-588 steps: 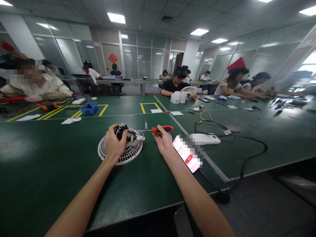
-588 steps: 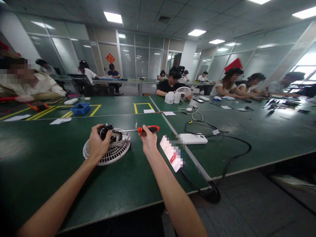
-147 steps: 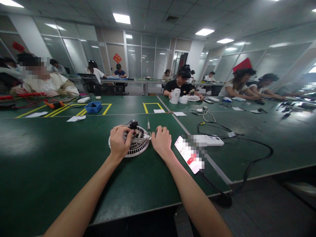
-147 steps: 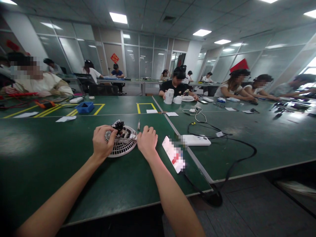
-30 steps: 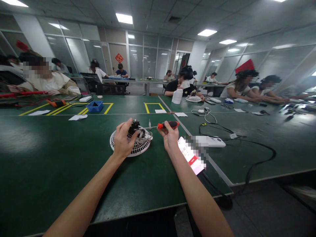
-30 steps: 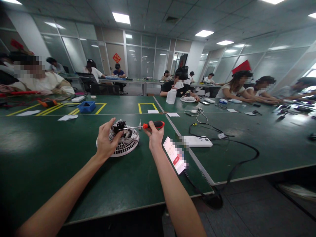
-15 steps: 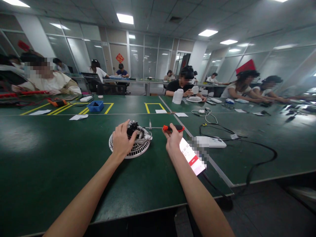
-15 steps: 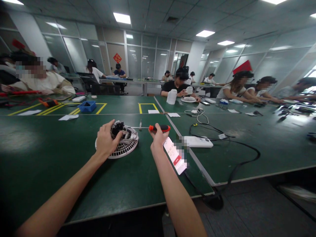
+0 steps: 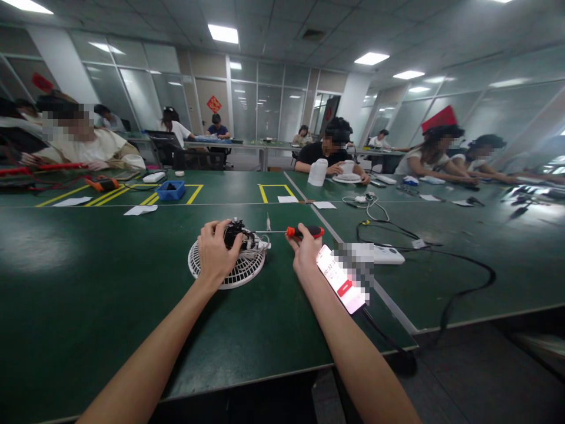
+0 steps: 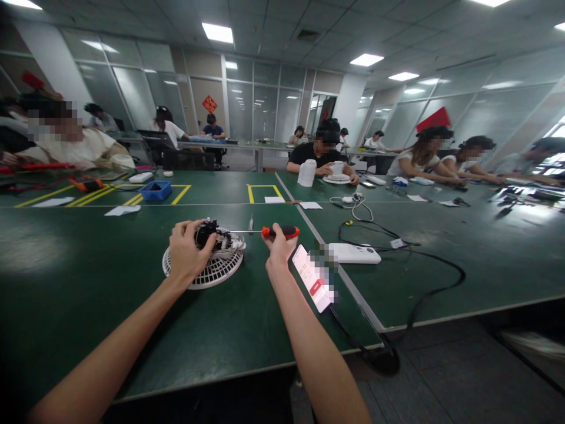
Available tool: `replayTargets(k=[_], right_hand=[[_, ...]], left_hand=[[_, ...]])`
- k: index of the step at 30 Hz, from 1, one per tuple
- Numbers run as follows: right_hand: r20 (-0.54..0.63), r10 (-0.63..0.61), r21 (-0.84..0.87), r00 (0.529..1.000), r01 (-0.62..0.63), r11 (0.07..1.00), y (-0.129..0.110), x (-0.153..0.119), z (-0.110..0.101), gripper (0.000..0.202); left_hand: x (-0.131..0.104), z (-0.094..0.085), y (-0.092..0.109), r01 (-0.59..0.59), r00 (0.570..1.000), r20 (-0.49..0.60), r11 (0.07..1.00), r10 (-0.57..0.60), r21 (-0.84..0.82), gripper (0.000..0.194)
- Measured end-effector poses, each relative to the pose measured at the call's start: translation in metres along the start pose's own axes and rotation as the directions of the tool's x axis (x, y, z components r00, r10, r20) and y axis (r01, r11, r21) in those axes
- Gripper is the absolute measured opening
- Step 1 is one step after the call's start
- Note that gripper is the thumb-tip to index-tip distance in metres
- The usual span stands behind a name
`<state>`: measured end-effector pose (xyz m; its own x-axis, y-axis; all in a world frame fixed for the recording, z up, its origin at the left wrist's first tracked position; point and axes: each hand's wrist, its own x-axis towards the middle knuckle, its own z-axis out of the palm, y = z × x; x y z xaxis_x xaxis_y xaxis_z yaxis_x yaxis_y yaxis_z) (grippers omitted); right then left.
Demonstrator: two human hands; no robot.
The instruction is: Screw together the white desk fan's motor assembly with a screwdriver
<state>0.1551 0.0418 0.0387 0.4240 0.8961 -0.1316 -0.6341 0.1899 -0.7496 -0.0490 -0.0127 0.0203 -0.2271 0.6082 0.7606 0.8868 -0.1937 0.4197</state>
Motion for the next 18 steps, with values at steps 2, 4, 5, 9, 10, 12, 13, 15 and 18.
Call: replayTargets(k=[2, 4, 5, 9, 10, 12, 13, 15, 18], right_hand=[[0.006, -0.002, 0.002, 1.0, 0.002, 1.0, 0.002, 0.0002, -0.0004, 0.048], [0.014, 0.0, 0.002, 1.0, 0.0, 1.0, 0.0029, 0.0002, -0.0009, 0.048], [0.018, 0.003, 0.001, 1.0, -0.003, 1.0, 0.003, 0.0001, -0.0011, 0.048], [0.017, 0.018, 0.002, 1.0, -0.018, 1.0, 0.0017, -0.001, -0.0015, 0.047], [0.015, 0.02, 0.002, 1.0, -0.02, 1.0, 0.0012, -0.0013, -0.0014, 0.045], [0.011, 0.021, 0.0, 1.0, -0.021, 1.0, 0.0007, -0.002, -0.0011, 0.044], [0.01, 0.021, -0.002, 1.0, -0.021, 1.0, 0.0006, -0.0022, -0.001, 0.044], [0.004, 0.022, -0.005, 1.0, -0.022, 1.0, 0.001, -0.0023, -0.0008, 0.045], [0.003, 0.021, -0.002, 1.0, -0.021, 1.0, 0.0027, -0.0022, -0.0007, 0.045]], left_hand=[[0.0001, -0.0001, 0.0003, 0.005, 1.0, -0.002, 1.0, -0.005, -0.007, 0.044], [-0.0001, 0.0001, 0.0002, 0.007, 1.0, -0.006, 1.0, -0.007, -0.013, 0.043], [-0.0002, 0.0003, -0.0001, 0.007, 1.0, -0.006, 1.0, -0.007, -0.012, 0.043], [-0.0007, 0.001, -0.0012, -0.001, 1.0, -0.005, 1.0, 0.001, -0.001, 0.044], [-0.0008, 0.0011, -0.0012, -0.003, 1.0, -0.005, 1.0, 0.003, 0.001, 0.044], [-0.0009, 0.0012, -0.0011, -0.006, 1.0, -0.01, 1.0, 0.006, 0.001, 0.044], [-0.0009, 0.0013, -0.0009, -0.006, 1.0, -0.013, 1.0, 0.006, -0.001, 0.043], [-0.001, 0.0015, -0.0005, -0.006, 1.0, -0.017, 1.0, 0.006, -0.007, 0.043], [-0.001, 0.0016, 0.0, -0.007, 1.0, -0.025, 1.0, 0.006, -0.025, 0.042]])
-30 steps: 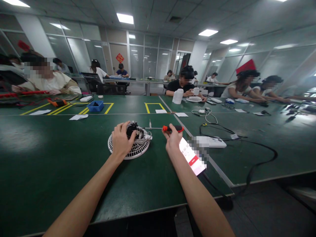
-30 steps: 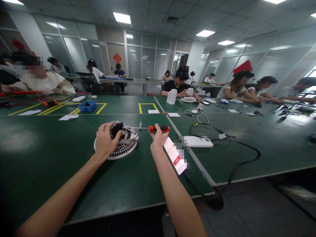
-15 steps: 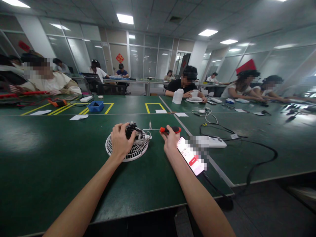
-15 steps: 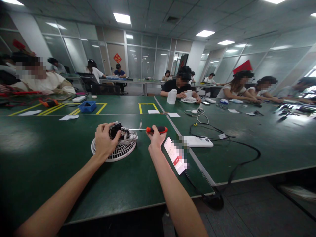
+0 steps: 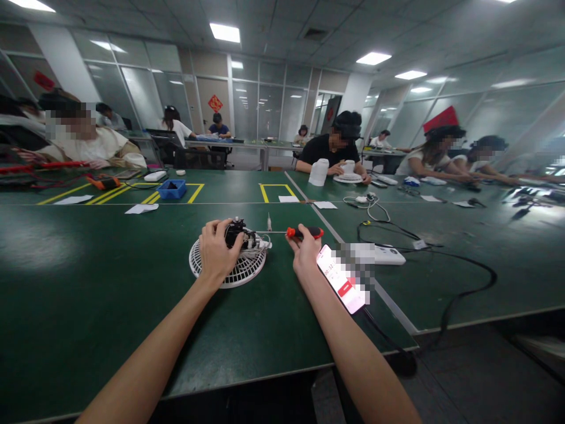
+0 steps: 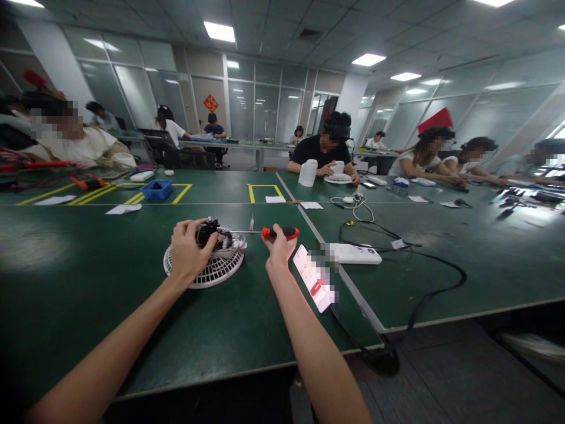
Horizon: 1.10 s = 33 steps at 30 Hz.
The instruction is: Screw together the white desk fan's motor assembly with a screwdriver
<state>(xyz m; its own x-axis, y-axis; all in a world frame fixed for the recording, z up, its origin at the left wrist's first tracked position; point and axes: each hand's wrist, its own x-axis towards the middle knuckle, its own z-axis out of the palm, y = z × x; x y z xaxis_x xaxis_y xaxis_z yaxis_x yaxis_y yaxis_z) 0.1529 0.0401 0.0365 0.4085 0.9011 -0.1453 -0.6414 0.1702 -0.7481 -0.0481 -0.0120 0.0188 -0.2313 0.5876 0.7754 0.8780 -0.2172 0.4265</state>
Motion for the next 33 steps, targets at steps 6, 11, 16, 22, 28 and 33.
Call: replayTargets(k=[6, 11, 16, 22, 28, 33], right_hand=[[0.021, -0.021, -0.027, 1.0, 0.022, 0.999, 0.0049, -0.0019, 0.0007, 0.06], [0.006, -0.004, -0.083, 1.0, 0.005, 0.997, 0.0053, -0.0049, 0.0014, 0.068], [0.005, 0.032, -0.085, 0.999, -0.032, 0.996, 0.0023, -0.0066, 0.0012, 0.056], [0.04, 0.039, 0.025, 0.998, -0.04, 0.999, 0.001, -0.0044, -0.0005, 0.029], [0.019, 0.011, -0.056, 1.0, -0.01, 0.998, 0.0052, -0.0044, 0.0018, 0.042], [0.033, 0.04, -0.1, 0.999, -0.037, 0.994, 0.0053, -0.0057, 0.0006, 0.046]], left_hand=[[-0.0001, -0.0001, -0.0008, 0.0, 1.0, -0.004, 1.0, 0.0, -0.019, 0.041], [0.0001, -0.0009, -0.0012, -0.006, 1.0, -0.006, 0.999, 0.006, -0.039, 0.044], [0.0009, -0.0018, 0.0001, 0.026, 1.0, 0.006, 0.999, -0.026, -0.045, 0.049], [0.0017, 0.0, -0.0005, 0.033, 0.999, -0.006, 0.998, -0.033, -0.058, 0.047], [0.0019, 0.0009, -0.0012, -0.01, 1.0, 0.009, 0.999, 0.01, -0.051, 0.044], [0.0023, 0.0023, -0.0033, -0.021, 0.999, 0.039, 0.999, 0.023, -0.041, 0.047]])
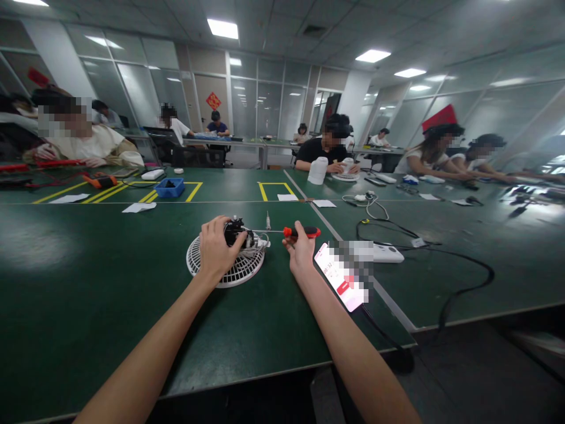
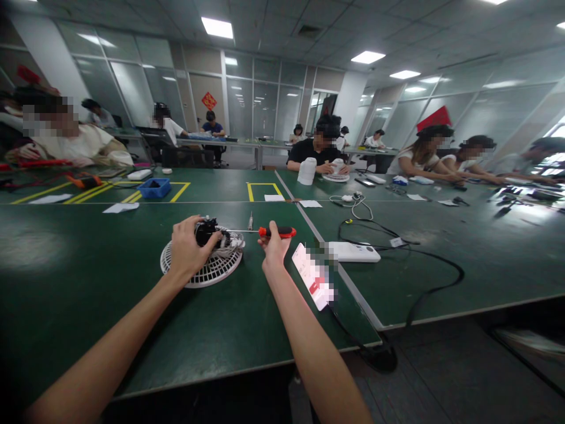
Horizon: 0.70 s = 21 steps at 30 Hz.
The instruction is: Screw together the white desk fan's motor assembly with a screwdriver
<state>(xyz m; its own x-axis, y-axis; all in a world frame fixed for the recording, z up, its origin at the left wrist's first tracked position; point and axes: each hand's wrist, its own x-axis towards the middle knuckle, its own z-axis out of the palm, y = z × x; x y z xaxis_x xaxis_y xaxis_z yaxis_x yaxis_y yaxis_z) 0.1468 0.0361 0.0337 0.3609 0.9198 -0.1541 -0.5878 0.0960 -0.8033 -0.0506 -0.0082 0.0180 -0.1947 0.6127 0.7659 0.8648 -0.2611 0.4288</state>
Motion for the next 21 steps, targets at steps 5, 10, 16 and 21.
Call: replayTargets(k=[5, 10, 16, 21], right_hand=[[0.01, 0.061, 0.126, 0.998, -0.062, 0.99, -0.0058, -0.0017, -0.002, 0.022], [0.013, 0.083, 0.139, 0.996, -0.084, 0.987, -0.0077, -0.0039, 0.0012, 0.021], [-0.009, 0.062, 0.029, 0.998, -0.062, 0.998, -0.0043, -0.0039, 0.0017, 0.038], [0.002, 0.062, 0.143, 0.998, -0.061, 0.988, -0.0056, -0.0043, 0.0006, 0.018]], left_hand=[[-0.0003, 0.001, -0.0015, 0.02, 0.999, 0.041, 0.999, -0.018, -0.042, 0.051], [-0.0003, -0.0005, -0.0002, 0.009, 0.999, 0.043, 0.999, -0.007, -0.048, 0.057], [0.0005, -0.0038, 0.0024, -0.122, 0.989, 0.09, 0.992, 0.119, 0.028, 0.059], [-0.0001, -0.0058, 0.0036, -0.158, 0.982, 0.125, 0.982, 0.145, 0.099, 0.056]])
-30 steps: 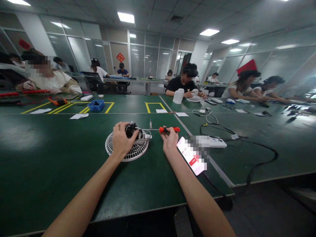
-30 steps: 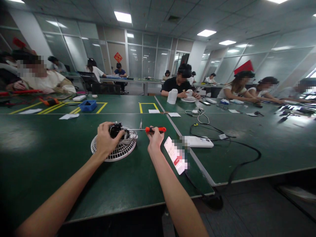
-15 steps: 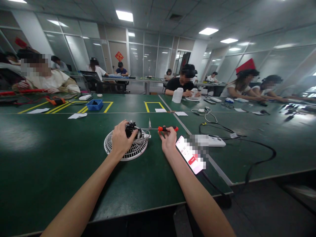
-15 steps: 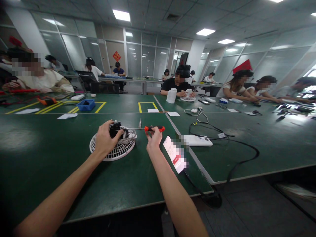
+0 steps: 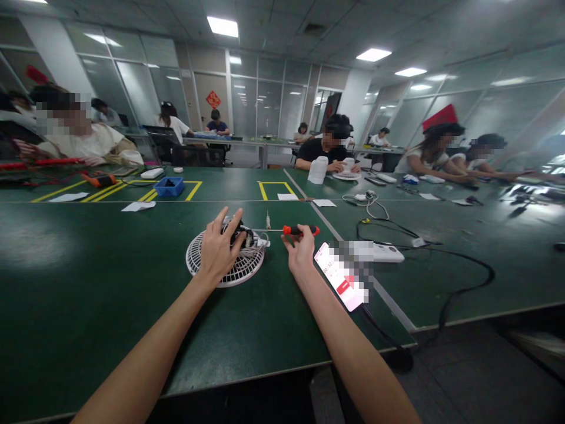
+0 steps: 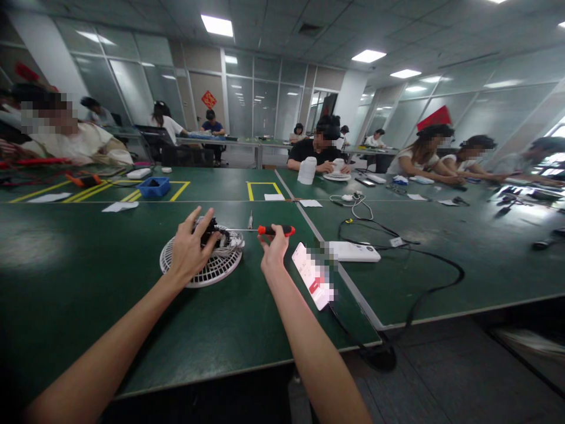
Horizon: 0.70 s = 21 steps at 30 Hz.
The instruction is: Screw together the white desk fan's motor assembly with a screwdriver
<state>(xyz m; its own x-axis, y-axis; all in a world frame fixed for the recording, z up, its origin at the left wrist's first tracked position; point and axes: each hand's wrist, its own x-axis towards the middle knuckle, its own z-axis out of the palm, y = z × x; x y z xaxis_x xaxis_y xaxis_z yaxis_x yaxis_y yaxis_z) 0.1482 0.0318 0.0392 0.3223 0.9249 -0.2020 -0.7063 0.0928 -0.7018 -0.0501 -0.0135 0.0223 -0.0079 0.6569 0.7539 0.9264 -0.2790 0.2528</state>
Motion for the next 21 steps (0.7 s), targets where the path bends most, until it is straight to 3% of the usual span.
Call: replayTargets(k=[5, 12, 21], right_hand=[[0.021, -0.002, 0.004, 1.0, 0.002, 1.0, -0.0027, -0.0004, 0.0029, 0.017], [-0.003, -0.075, -0.143, 0.997, 0.074, 0.987, 0.0024, 0.0016, 0.0018, 0.042], [0.06, -0.04, -0.049, 0.997, 0.043, 0.998, 0.0008, 0.0047, -0.0004, 0.021]], left_hand=[[-0.0007, 0.0008, 0.0018, -0.047, 0.999, 0.003, 0.997, 0.047, 0.062, 0.045], [-0.001, 0.0046, -0.0006, -0.064, 0.998, -0.003, 0.997, 0.064, 0.043, 0.039], [-0.0016, 0.0046, 0.0001, -0.078, 0.996, -0.045, 0.995, 0.081, 0.061, 0.037]])
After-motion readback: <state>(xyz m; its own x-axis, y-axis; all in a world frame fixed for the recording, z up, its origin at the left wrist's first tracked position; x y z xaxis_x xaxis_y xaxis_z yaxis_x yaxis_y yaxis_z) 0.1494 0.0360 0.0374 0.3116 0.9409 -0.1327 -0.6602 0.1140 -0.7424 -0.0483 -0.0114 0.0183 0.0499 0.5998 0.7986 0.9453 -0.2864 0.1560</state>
